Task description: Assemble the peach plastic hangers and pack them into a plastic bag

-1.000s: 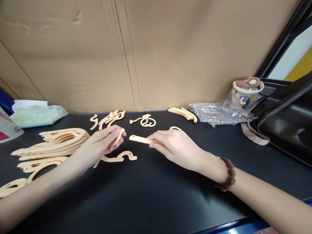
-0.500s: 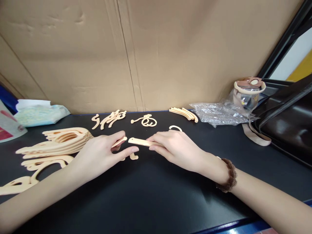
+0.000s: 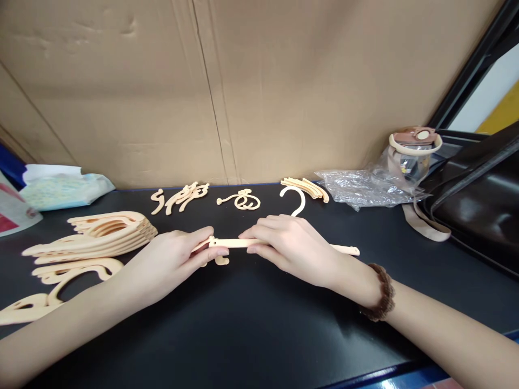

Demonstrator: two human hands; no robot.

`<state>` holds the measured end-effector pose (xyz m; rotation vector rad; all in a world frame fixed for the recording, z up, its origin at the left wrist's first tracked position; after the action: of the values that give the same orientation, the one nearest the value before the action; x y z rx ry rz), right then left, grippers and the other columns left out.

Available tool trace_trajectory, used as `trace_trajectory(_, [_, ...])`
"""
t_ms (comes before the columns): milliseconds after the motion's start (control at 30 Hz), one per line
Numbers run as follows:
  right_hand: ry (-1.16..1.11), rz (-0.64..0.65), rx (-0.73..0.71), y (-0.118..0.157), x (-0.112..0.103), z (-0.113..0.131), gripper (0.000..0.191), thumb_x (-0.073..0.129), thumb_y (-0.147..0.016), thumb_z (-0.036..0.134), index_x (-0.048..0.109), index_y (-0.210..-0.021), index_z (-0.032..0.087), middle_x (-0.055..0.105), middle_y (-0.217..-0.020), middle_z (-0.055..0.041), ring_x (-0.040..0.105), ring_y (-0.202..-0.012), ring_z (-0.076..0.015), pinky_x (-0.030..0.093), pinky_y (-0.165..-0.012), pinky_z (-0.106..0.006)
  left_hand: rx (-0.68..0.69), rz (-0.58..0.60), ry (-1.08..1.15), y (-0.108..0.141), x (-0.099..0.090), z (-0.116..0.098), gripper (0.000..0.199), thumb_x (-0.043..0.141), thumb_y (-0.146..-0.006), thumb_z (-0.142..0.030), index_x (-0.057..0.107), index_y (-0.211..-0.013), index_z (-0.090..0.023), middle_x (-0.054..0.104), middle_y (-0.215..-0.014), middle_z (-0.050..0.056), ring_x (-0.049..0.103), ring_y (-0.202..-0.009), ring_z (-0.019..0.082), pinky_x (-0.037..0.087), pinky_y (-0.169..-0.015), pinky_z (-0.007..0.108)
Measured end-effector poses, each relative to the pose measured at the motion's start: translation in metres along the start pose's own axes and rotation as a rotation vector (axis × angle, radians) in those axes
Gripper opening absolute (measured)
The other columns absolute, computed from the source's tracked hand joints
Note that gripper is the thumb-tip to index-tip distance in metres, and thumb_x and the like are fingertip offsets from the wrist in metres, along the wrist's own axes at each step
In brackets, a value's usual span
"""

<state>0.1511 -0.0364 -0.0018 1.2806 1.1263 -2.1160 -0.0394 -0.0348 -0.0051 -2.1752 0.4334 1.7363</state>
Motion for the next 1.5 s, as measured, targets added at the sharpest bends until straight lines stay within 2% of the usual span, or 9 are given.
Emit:
trace_trajectory(267, [-0.023,-0.017,-0.052,0.002,0.002,-0.001,0.022,0.047,-0.098,0.028,0.064,-0.11,0.018,0.067,-0.092,-0.0031,0.059,-0.082,-0.0155,0.044,-0.072,-0.028,0.052,0.038,-0.181,0.001,0.0,-0.001,0.046,0.035,-0.097,-0.054,0.056,-0.074,-0.02,0.06,-0.057,0.0,0.056,-0.05,0.02,0.022,-0.047,0.025])
trace_trajectory(433, [-0.023,-0.017,-0.056,0.002,0.002,-0.003,0.02,0.049,-0.098,0.026,0.063,-0.108,0.018,0.066,-0.09,-0.0027,0.058,-0.082,-0.0153,0.042,-0.072,-0.028,0.122,0.014,-0.272,0.003,-0.001,-0.002,0.052,0.026,-0.1,-0.049,0.062,-0.075,-0.021,0.056,-0.052,-0.001,0.055,-0.047,0.02,0.018,-0.047,0.025])
trace_trajectory(533, [-0.06,-0.01,-0.041,0.001,0.001,-0.004,0.018,0.049,-0.098,0.025,0.062,-0.108,0.018,0.067,-0.093,-0.0022,0.058,-0.084,-0.015,0.042,-0.073,-0.027,0.15,-0.032,-0.26,0.003,-0.004,-0.004,0.049,0.029,-0.101,-0.047,0.058,-0.072,-0.02,0.054,-0.051,-0.002,0.052,-0.044,0.018,0.018,-0.046,0.025])
trace_trajectory(733, [-0.084,0.016,-0.059,0.0,0.003,0.004,0.018,0.048,-0.098,0.025,0.061,-0.109,0.019,0.066,-0.093,-0.0021,0.058,-0.083,-0.015,0.042,-0.073,-0.027,0.171,-0.146,-0.214,0.005,-0.006,-0.007,0.046,0.046,-0.092,-0.056,0.04,-0.063,-0.02,0.044,-0.046,-0.007,0.044,-0.038,0.012,0.016,-0.044,0.022])
trace_trajectory(867, [-0.062,0.01,-0.047,0.001,0.003,0.009,0.012,0.049,-0.098,0.024,0.059,-0.103,0.019,0.066,-0.091,-0.0017,0.058,-0.08,-0.0147,0.042,-0.072,-0.027,0.243,-0.185,-0.215,0.007,-0.005,-0.01,0.043,0.05,-0.092,-0.051,0.039,-0.063,-0.02,0.043,-0.047,-0.008,0.041,-0.037,0.01,0.015,-0.043,0.021])
trace_trajectory(1000, [-0.06,0.007,0.009,0.001,0.003,0.008,0.006,0.051,-0.096,0.023,0.055,-0.097,0.019,0.063,-0.086,-0.0006,0.059,-0.074,-0.0134,0.043,-0.067,-0.026,0.254,-0.232,-0.224,0.006,-0.008,-0.011,0.044,0.052,-0.092,-0.049,0.038,-0.062,-0.02,0.042,-0.046,-0.008,0.04,-0.035,0.009,0.015,-0.042,0.021])
trace_trajectory(1333, [-0.03,0.066,0.039,0.0,0.006,0.007,0.006,0.048,-0.096,0.02,0.049,-0.09,0.02,0.06,-0.085,0.0001,0.056,-0.071,-0.0133,0.041,-0.063,-0.025,0.331,-0.216,-0.27,0.008,-0.007,-0.013,0.041,0.052,-0.092,-0.048,0.042,-0.065,-0.02,0.043,-0.047,-0.008,0.044,-0.037,0.011,0.017,-0.042,0.021])
trace_trajectory(1500, [-0.019,0.086,0.046,0.002,0.006,0.009,0.003,0.045,-0.098,0.022,0.047,-0.096,0.02,0.06,-0.086,-0.0001,0.056,-0.072,-0.0144,0.041,-0.064,-0.027,0.3,-0.184,-0.294,0.006,-0.006,-0.011,0.04,0.051,-0.093,-0.048,0.045,-0.067,-0.019,0.05,-0.048,-0.006,0.047,-0.037,0.013,0.017,-0.042,0.021])
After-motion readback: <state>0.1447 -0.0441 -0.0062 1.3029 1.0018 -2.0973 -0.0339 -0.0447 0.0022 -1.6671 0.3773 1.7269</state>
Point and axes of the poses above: each hand's wrist, its own y-axis away from the middle knuckle, its own x-axis out of the palm, z = x × y, the point moved 4 cm from there along -y, towards the middle knuckle
